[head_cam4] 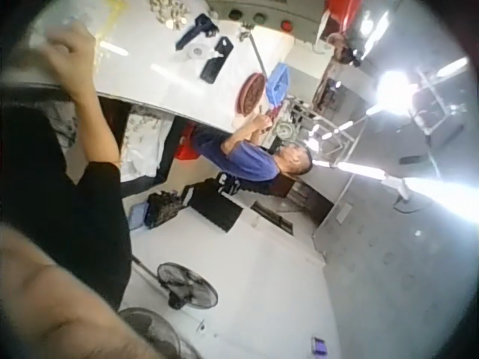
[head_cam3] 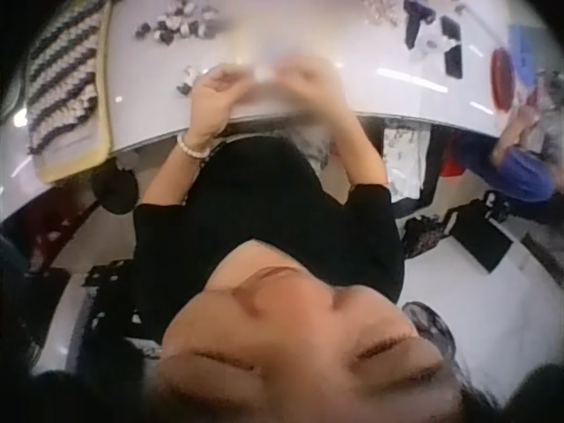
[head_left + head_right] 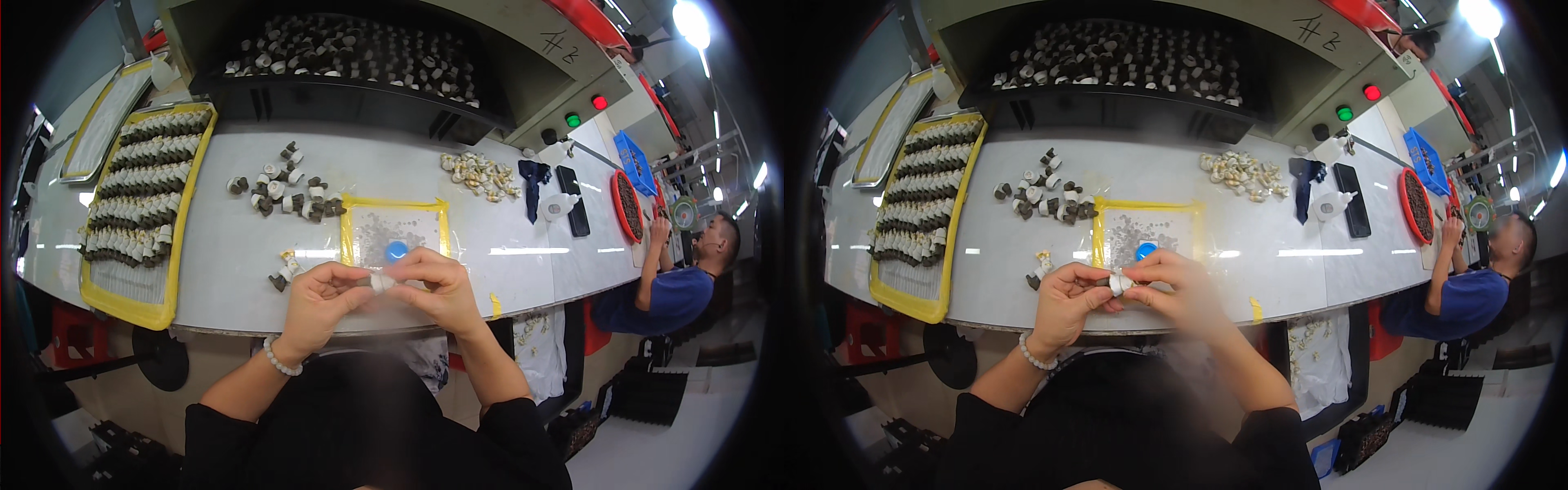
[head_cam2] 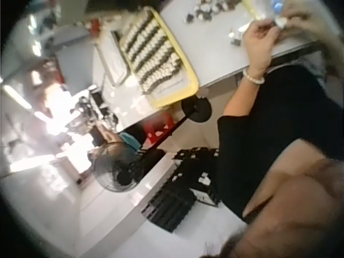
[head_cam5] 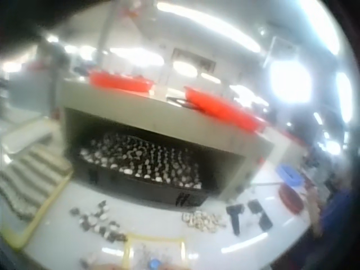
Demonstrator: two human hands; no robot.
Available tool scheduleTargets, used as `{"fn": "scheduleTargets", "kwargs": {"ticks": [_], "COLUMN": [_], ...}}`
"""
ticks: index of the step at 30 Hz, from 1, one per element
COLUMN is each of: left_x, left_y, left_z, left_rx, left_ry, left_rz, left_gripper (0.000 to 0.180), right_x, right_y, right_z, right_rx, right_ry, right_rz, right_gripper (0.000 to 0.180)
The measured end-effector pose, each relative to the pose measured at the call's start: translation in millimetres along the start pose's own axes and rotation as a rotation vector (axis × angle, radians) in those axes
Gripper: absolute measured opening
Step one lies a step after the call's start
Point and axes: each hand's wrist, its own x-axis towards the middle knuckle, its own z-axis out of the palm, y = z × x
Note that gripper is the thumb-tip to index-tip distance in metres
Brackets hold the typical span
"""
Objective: The person assembles small white plastic pieces and gold metal pieces by hand, taking them from a plastic tray and fitting them together.
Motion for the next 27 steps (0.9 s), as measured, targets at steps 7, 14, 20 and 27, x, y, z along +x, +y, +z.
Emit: {"fn": "scheduleTargets", "kwargs": {"ticks": [7, 14, 20, 27], "left_x": [-21.8, -36.4, -41.1, -25.0], "left_y": [42.5, 63.1, 66.3, 78.8], "left_z": [-16.7, -73.4, -60.3, -74.3], "left_rx": [0.211, 1.100, 1.220, 1.237], "left_ry": [0.080, 0.445, 0.297, 0.351], "left_rz": [0.227, 0.528, 0.541, 0.563], "left_gripper": [0.022, 0.021, 0.021, 0.022], "right_x": [10.9, 31.8, 25.8, 2.6], "right_y": [13.6, 69.1, 74.3, 14.1], "right_z": [-65.4, -133.9, -129.9, -61.5], "right_rx": [-0.318, -0.698, -0.604, -0.829], "right_ry": [0.180, 0.568, 0.491, 0.214], "right_rz": [-0.033, 0.171, 0.103, -0.237], "right_gripper": [0.015, 0.024, 0.019, 0.023]}}
